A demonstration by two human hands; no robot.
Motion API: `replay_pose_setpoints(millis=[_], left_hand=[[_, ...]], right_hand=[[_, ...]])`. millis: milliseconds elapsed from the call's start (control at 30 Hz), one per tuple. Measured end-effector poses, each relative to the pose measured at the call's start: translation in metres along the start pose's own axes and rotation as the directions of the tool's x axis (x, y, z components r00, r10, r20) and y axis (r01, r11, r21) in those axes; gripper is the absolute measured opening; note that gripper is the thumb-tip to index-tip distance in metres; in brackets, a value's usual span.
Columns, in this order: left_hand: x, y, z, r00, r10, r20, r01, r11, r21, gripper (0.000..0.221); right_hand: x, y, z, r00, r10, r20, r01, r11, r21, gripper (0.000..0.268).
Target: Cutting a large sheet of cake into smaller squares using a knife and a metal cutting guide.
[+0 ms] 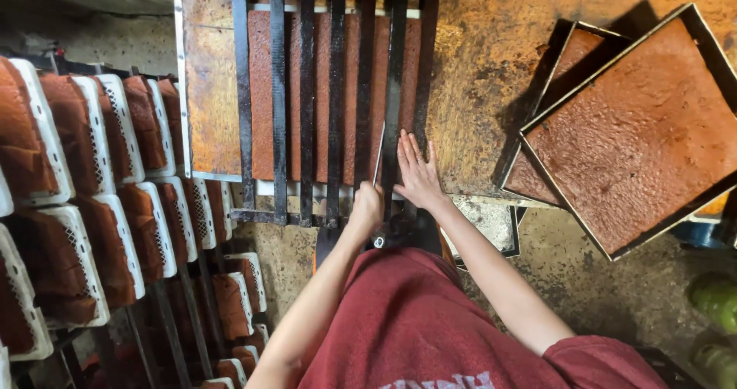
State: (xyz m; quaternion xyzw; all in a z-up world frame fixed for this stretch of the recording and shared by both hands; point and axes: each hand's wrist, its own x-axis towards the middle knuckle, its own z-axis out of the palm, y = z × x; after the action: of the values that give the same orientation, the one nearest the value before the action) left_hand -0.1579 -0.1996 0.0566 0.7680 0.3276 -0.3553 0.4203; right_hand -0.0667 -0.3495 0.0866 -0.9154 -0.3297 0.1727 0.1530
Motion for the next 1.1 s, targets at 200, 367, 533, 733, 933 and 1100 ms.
replay_pose_setpoints(millis=[200, 367, 533, 733, 933, 1100], left_hand=[[-0.101, 0.001, -0.023, 0.984, -0.133, 0.114, 0.131, 0.991, 0.023, 0.046], [-0.135, 0.004, -0.039, 0.972, -0.166, 0.165, 0.164, 0.986, 0.026, 0.049], [-0.155, 0.008, -0.057, 0.948, -0.233, 0.218, 0.221, 0.972, 0.081, 0.053], [-0.158, -0.002, -0.053, 0.948, -0.236, 0.212, 0.222, 0.971, 0.087, 0.055], [-0.196, 0.047, -0.101, 0.927, -0.264, 0.267, 0.236, 0.962, 0.135, 0.057], [-0.212, 0.043, -0.111, 0.921, -0.265, 0.286, 0.233, 0.962, 0.142, 0.059]], right_hand=[[0.001, 0.001, 0.004, 1.000, -0.001, 0.012, 0.001, 1.000, 0.001, 0.112], [0.000, -0.002, 0.002, 1.000, 0.007, 0.022, -0.006, 1.000, -0.011, 0.113], [0.003, -0.001, 0.004, 1.000, 0.017, 0.020, -0.017, 1.000, -0.012, 0.115], [-0.005, -0.009, 0.011, 0.999, -0.016, -0.052, 0.017, 1.000, 0.021, 0.109], [-0.003, -0.004, 0.015, 1.000, 0.018, -0.024, -0.019, 1.000, -0.018, 0.111], [-0.003, -0.003, 0.014, 0.999, 0.012, -0.043, -0.013, 0.999, -0.029, 0.113]])
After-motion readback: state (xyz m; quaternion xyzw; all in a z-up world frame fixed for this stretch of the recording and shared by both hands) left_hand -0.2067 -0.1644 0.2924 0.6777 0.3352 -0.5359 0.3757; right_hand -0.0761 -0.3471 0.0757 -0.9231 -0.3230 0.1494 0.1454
